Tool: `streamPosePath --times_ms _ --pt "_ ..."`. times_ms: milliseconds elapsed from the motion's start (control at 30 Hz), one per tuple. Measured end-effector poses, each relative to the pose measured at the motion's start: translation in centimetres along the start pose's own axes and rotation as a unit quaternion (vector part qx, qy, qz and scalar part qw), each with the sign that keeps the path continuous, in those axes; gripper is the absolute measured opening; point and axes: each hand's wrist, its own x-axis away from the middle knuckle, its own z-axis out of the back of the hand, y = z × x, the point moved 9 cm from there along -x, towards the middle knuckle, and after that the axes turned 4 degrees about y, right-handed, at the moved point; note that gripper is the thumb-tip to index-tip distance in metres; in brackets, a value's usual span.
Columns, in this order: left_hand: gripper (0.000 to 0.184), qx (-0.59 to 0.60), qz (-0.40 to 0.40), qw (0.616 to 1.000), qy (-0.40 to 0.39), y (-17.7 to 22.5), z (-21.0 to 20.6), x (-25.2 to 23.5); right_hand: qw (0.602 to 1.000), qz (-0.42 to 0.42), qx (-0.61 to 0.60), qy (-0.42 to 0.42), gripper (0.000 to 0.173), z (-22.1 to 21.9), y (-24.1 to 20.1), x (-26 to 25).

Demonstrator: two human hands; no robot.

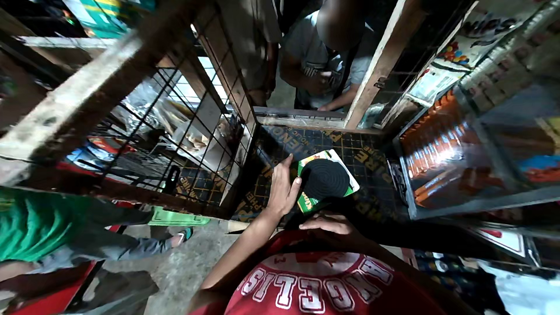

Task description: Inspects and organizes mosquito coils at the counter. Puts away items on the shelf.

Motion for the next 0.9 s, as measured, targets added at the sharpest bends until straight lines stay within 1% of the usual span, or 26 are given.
streamPosePath --times_ms 367,900 --pt "0.081 -0.009 -0.024 1.0 -0.002 0.39 -0.12 0.1 1.0 -0.005 0.0 0.0 0.021 -0.24 0.04 0.12" --pt "0.078 -0.031 -0.034 0.999 -0.029 0.67 -0.55 -0.07 1.0 -0.012 0.012 0.002 0.021 -0.2 0.02 0.18"
